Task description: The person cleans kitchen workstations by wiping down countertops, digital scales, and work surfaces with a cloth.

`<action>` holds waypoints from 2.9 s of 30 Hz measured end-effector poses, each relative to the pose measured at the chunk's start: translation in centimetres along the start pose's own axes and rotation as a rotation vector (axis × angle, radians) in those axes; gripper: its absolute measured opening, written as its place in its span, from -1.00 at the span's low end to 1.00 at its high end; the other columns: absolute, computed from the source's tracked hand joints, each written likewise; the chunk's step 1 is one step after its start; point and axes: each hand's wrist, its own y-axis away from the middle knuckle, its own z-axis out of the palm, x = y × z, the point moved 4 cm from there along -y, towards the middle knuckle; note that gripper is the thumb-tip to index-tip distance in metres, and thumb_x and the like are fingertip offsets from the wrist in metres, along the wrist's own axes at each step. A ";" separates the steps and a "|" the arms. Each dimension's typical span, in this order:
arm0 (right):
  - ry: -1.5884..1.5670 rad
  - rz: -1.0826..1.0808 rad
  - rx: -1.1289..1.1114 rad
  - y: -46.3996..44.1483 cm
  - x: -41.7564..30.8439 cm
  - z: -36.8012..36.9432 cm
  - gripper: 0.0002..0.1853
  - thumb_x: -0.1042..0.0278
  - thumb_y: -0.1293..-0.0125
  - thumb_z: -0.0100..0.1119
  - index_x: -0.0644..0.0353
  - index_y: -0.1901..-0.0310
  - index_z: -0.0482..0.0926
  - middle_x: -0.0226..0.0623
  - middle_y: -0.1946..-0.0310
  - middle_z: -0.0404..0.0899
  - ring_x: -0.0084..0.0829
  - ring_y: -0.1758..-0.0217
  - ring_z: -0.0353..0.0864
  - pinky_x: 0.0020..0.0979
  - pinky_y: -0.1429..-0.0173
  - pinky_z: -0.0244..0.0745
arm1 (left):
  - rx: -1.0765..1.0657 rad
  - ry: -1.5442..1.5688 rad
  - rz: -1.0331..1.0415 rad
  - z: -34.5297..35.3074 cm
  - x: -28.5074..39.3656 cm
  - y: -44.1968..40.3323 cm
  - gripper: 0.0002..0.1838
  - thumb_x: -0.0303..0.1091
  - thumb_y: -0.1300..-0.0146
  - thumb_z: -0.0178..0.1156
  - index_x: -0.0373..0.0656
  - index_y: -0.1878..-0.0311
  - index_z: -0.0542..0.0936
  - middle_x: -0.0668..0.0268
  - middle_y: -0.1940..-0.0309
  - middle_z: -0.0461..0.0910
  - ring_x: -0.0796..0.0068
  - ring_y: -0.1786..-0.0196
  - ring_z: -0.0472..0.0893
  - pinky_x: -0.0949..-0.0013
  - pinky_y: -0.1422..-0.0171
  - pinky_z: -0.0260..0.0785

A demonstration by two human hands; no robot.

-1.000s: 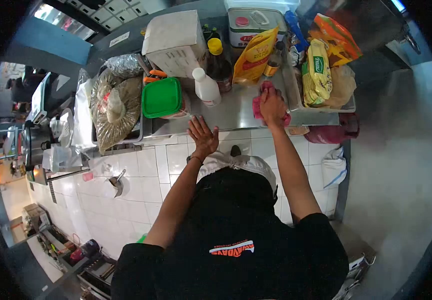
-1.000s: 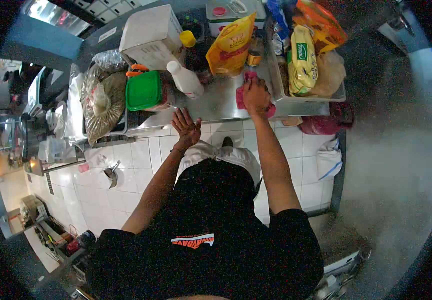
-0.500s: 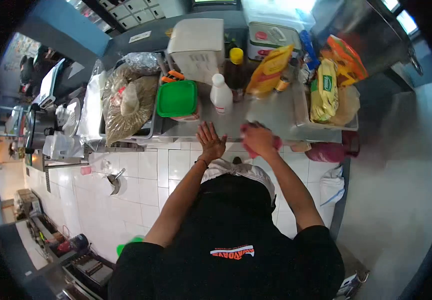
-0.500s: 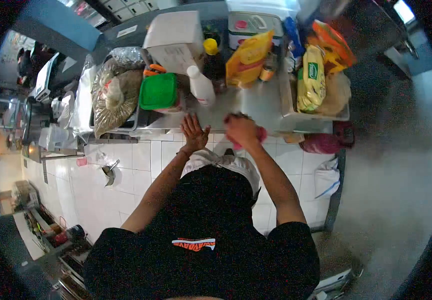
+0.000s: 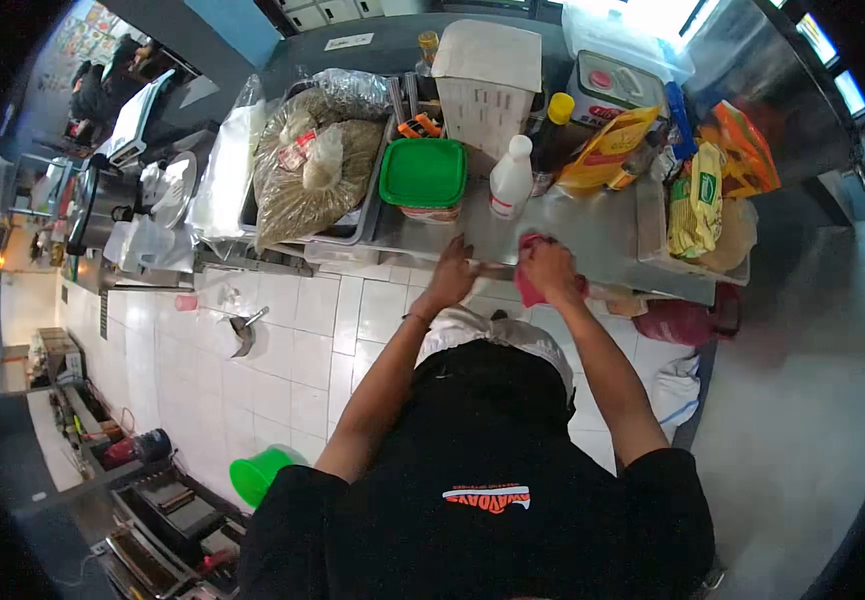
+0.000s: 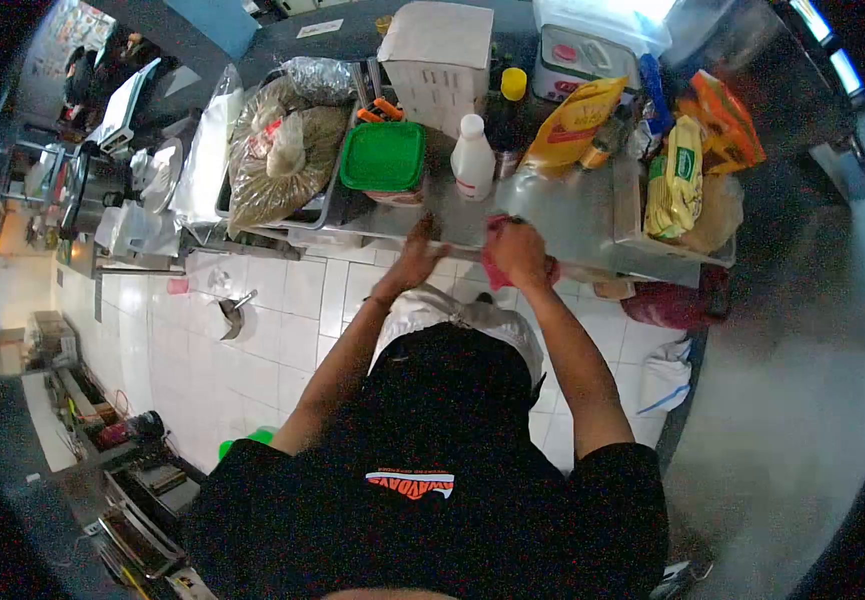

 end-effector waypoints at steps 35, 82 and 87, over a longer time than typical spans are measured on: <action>-0.081 0.157 -0.095 0.2 -0.1 0.3 -0.77 0.30 -0.09 0.15 0.30 0.40 0.67 0.10 0.40 0.65 0.04 0.28 0.69 -0.04 0.13 0.59 | 0.073 -0.412 -0.070 -8.5 -4.6 3.5 -0.35 -0.19 -0.33 0.15 -0.04 -0.46 0.23 0.19 -0.49 0.14 0.03 -0.47 0.21 0.11 -0.35 0.33; 0.140 0.477 0.854 8.6 24.2 -3.6 -0.81 0.21 -0.22 0.14 0.15 0.29 0.56 -0.04 0.40 0.61 0.09 0.35 0.61 -0.02 0.30 0.53 | -0.128 -0.821 -0.494 -2.7 -0.7 -1.7 0.44 0.69 -0.06 -0.25 -0.90 -0.27 -0.05 -0.67 -0.32 -0.07 -0.57 -0.45 -0.11 -0.24 -0.54 -0.40; 0.050 0.706 0.612 9.7 30.6 -6.3 -0.67 0.03 -0.27 0.11 0.17 0.24 0.58 0.05 0.34 0.63 0.15 0.27 0.63 0.05 0.18 0.52 | -0.152 -0.789 -0.542 -2.0 -2.6 -2.0 0.48 0.70 -0.02 -0.17 -0.88 -0.29 -0.14 -0.64 -0.35 -0.14 -0.54 -0.47 -0.17 -0.22 -0.55 -0.37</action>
